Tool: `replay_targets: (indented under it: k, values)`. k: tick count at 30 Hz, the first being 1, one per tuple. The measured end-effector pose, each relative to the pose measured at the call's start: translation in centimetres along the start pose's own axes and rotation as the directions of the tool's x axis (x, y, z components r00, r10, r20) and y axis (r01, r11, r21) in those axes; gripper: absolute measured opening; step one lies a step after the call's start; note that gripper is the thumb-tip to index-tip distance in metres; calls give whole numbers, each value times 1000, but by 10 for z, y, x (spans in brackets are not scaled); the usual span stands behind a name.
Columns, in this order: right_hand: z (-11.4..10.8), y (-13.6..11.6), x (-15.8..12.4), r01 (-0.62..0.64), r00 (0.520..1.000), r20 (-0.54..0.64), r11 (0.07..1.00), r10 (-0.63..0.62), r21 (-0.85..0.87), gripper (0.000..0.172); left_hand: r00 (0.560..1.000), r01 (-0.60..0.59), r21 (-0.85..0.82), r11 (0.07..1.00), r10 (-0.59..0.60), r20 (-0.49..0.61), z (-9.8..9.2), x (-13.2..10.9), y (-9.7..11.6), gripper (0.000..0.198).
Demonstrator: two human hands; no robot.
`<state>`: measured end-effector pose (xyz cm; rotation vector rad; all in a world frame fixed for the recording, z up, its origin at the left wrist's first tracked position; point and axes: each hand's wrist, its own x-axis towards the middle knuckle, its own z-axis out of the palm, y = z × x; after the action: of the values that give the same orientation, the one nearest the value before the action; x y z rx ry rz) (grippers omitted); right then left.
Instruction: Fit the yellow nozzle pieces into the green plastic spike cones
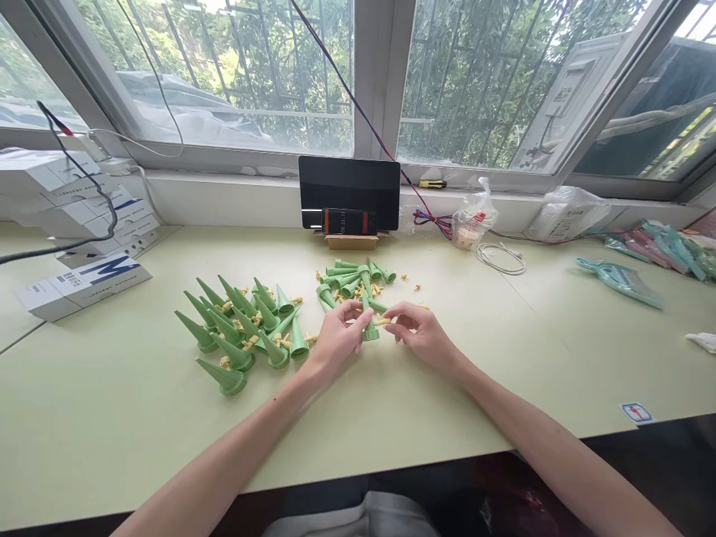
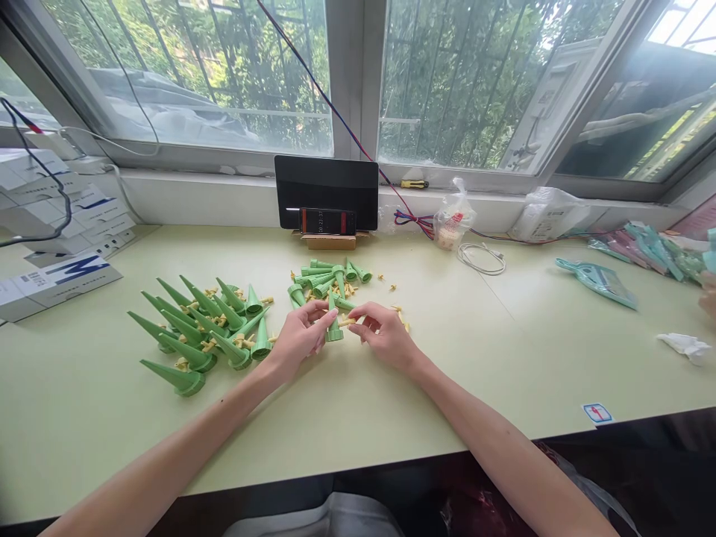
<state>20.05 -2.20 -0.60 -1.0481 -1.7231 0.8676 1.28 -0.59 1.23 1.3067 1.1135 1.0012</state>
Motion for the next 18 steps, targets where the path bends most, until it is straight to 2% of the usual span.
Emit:
replay_targets:
  k: [10, 18]
  values:
    - [0, 0, 0, -5, 1000, 16, 1000, 6, -29, 18, 999, -33, 6, 999, 33, 28, -1, 0, -3, 36]
    - [0, -1, 0, 21, 1000, -1, 999, -21, -30, 19, 999, -7, -34, 999, 9, 33, 1, -1, 2, 33]
